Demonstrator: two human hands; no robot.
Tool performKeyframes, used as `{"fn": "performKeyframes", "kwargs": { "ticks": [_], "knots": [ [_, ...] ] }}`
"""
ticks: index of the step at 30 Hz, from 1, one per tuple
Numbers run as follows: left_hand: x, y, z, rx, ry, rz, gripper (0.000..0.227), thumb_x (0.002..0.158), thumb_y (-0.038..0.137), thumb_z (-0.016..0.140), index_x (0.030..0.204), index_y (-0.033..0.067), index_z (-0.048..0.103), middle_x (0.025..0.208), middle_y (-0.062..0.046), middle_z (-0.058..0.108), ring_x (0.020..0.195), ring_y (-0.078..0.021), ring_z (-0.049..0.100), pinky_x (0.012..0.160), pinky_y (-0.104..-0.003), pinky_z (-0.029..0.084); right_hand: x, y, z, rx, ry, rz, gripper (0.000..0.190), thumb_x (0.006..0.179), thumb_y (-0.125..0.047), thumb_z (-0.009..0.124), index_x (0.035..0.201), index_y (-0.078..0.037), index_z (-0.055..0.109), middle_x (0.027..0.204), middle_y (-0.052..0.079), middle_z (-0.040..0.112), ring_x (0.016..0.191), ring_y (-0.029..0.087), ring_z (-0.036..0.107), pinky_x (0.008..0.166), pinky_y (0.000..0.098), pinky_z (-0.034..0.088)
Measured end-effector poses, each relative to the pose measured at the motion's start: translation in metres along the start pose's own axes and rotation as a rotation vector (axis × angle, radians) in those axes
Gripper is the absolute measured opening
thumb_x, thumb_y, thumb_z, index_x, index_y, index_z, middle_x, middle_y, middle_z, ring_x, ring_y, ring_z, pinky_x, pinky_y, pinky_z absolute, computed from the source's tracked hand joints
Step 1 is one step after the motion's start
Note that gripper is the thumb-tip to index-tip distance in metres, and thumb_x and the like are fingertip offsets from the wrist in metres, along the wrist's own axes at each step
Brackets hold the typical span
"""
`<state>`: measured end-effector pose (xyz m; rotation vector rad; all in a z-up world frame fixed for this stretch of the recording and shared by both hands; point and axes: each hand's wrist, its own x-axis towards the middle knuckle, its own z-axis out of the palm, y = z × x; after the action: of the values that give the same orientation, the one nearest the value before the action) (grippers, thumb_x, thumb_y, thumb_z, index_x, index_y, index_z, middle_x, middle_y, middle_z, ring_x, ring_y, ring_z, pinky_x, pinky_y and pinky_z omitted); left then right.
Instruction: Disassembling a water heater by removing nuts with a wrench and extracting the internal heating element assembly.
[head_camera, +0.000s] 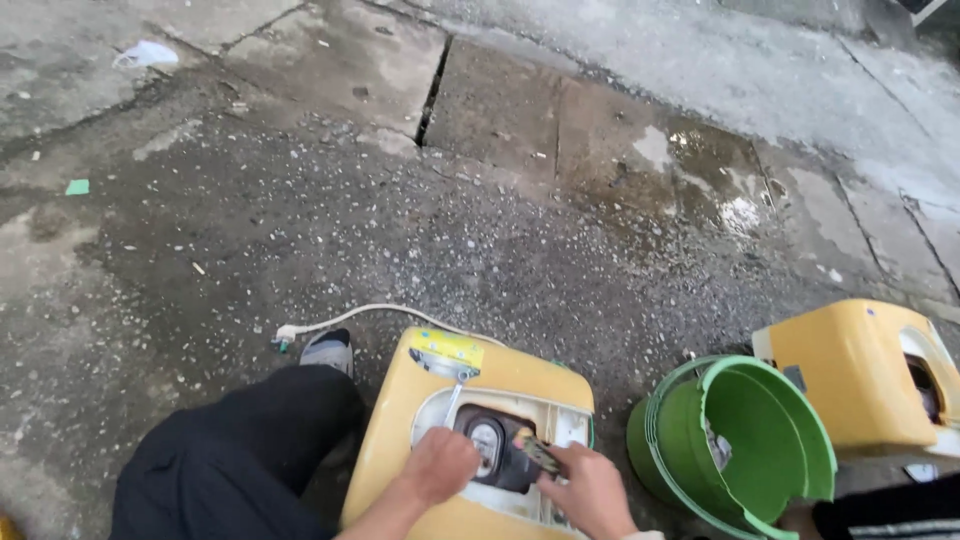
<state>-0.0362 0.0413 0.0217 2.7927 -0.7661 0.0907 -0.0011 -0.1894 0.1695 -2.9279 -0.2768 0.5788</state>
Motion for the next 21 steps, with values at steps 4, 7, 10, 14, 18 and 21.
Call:
{"fn": "performKeyframes", "kwargs": {
  "ticks": [4, 7, 10, 14, 18, 21],
  "knots": [
    [0.007, -0.004, 0.020, -0.004, -0.036, -0.038, 0.022, 0.085, 0.006, 0.057, 0.074, 0.0151, 0.074, 0.072, -0.004, 0.069, 0.067, -0.0324, 0.065, 0.059, -0.046, 0.049, 0.039, -0.028, 0.016, 0.042, -0.039, -0.090, 0.018, 0.076, -0.038, 0.068, 0.083, -0.022, 0.071, 0.076, 0.001, 0.060, 0.072, 0.025, 0.066, 0.064, 0.0411, 0.049],
    [0.002, -0.002, 0.024, 0.019, -0.075, -0.020, 0.024, 0.086, 0.009, 0.057, 0.075, 0.0188, 0.075, 0.073, -0.002, 0.070, 0.067, -0.0331, 0.066, 0.058, -0.046, 0.047, 0.055, -0.024, 0.039, 0.053, -0.060, -0.205, 0.025, 0.076, -0.039, 0.070, 0.091, -0.019, 0.075, 0.080, 0.003, 0.063, 0.076, 0.027, 0.068, 0.068, 0.0420, 0.051],
    [0.001, -0.001, 0.028, 0.037, 0.000, -0.003, 0.024, 0.086, 0.012, 0.058, 0.072, 0.0221, 0.074, 0.070, 0.001, 0.069, 0.063, -0.0319, 0.066, 0.054, -0.045, 0.045, 0.067, -0.019, 0.039, 0.064, -0.070, -0.330, 0.026, 0.074, -0.038, 0.072, 0.090, -0.018, 0.077, 0.077, 0.003, 0.063, 0.071, 0.028, 0.066, 0.064, 0.0413, 0.049],
    [0.004, -0.002, 0.014, -0.002, -0.084, -0.003, 0.024, 0.085, 0.009, 0.058, 0.074, 0.0181, 0.077, 0.073, 0.000, 0.072, 0.065, -0.0339, 0.069, 0.054, -0.044, 0.048, 0.071, -0.020, 0.029, -0.016, -0.146, -0.421, 0.039, 0.082, -0.033, 0.067, 0.117, -0.019, 0.076, 0.086, 0.001, 0.063, 0.075, 0.027, 0.066, 0.060, 0.0424, 0.051],
    [0.003, 0.000, 0.006, 0.020, -0.040, 0.020, 0.023, 0.084, 0.006, 0.059, 0.073, 0.0159, 0.076, 0.073, -0.001, 0.071, 0.064, -0.0333, 0.067, 0.052, -0.044, 0.047, 0.071, -0.017, 0.031, 0.026, -0.108, -0.453, 0.039, 0.079, -0.031, 0.068, 0.115, -0.018, 0.077, 0.088, 0.003, 0.064, 0.078, 0.031, 0.067, 0.063, 0.0448, 0.053],
    [0.003, 0.000, -0.005, 0.030, -0.015, 0.066, 0.024, 0.083, 0.003, 0.059, 0.070, 0.0155, 0.075, 0.070, -0.002, 0.071, 0.056, -0.0289, 0.066, 0.046, -0.042, 0.046, 0.068, -0.021, 0.022, 0.099, -0.152, -0.455, 0.030, 0.079, -0.029, 0.068, 0.104, -0.017, 0.080, 0.081, 0.002, 0.063, 0.072, 0.028, 0.066, 0.060, 0.0414, 0.049]
  ]
}}
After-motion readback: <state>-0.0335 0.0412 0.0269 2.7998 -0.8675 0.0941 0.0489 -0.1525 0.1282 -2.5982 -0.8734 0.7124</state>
